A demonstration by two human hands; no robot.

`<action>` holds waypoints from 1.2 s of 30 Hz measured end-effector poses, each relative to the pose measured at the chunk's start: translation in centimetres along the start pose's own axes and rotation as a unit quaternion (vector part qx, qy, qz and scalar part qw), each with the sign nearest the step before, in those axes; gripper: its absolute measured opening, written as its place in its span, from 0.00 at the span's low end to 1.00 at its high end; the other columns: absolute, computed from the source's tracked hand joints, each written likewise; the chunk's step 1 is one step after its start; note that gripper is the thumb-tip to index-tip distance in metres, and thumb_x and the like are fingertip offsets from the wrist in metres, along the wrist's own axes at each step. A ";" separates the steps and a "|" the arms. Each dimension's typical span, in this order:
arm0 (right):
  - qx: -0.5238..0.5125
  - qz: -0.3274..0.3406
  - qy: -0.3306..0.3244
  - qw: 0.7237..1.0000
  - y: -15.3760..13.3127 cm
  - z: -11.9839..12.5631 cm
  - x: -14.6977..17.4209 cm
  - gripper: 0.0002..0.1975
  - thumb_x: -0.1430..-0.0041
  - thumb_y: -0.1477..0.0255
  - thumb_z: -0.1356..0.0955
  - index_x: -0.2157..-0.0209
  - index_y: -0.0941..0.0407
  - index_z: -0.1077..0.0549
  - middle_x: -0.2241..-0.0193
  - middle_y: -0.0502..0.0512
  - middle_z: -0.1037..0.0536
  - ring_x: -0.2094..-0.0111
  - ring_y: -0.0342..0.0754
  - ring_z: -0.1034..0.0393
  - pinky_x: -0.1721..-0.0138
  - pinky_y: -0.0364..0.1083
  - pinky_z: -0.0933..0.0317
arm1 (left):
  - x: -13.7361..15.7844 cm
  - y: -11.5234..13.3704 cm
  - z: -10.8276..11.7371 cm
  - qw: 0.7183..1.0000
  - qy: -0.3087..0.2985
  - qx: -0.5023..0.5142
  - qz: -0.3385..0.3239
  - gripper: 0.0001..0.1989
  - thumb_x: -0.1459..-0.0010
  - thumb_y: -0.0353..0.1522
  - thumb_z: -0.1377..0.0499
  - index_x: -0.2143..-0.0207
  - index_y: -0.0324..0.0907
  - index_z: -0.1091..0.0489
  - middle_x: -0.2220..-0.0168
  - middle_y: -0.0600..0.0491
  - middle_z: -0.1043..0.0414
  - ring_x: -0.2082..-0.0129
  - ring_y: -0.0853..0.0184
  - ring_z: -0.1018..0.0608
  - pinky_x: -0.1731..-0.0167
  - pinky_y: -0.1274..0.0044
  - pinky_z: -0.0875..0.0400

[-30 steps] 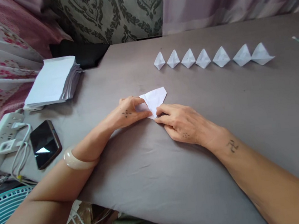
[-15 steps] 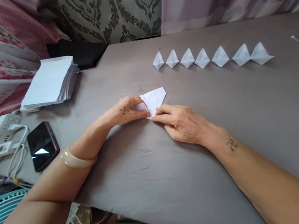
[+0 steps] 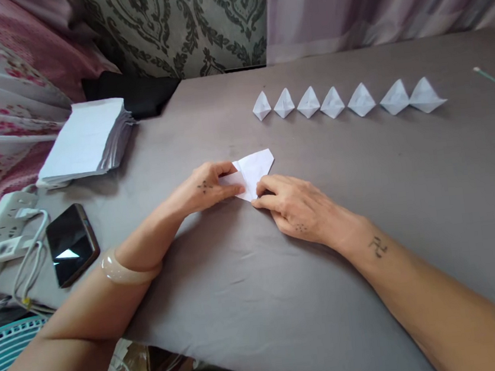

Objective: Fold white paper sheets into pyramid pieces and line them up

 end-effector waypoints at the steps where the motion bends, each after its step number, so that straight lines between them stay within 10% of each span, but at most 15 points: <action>1: -0.004 -0.002 0.000 1.000 0.1 0.0 0.0 0.18 0.40 0.81 0.40 0.57 0.54 0.23 0.56 0.58 0.25 0.59 0.49 0.29 0.61 0.47 0.35 | 0.1 -0.2 0.3 1.000 0.014 -0.005 0.009 0.10 0.50 0.37 0.39 0.66 0.41 0.30 0.71 0.55 0.28 0.67 0.65 0.28 0.59 0.70 0.36; 36: 0.015 0.029 -0.085 0.996 -0.3 -0.2 -2.7 0.15 0.47 0.84 0.40 0.69 0.54 0.27 0.53 0.55 0.26 0.52 0.49 0.31 0.45 0.56 0.43 | 0.1 -2.4 0.8 0.992 0.116 -0.036 0.032 0.14 0.47 0.39 0.41 0.60 0.43 0.34 0.61 0.51 0.27 0.58 0.59 0.26 0.53 0.65 0.43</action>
Point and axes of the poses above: each hand's wrist, its own x-axis away from the middle knuckle, its own z-axis out of the back of the hand, y = z × x, the point moved 10 cm from there along -x, towards the middle knuckle
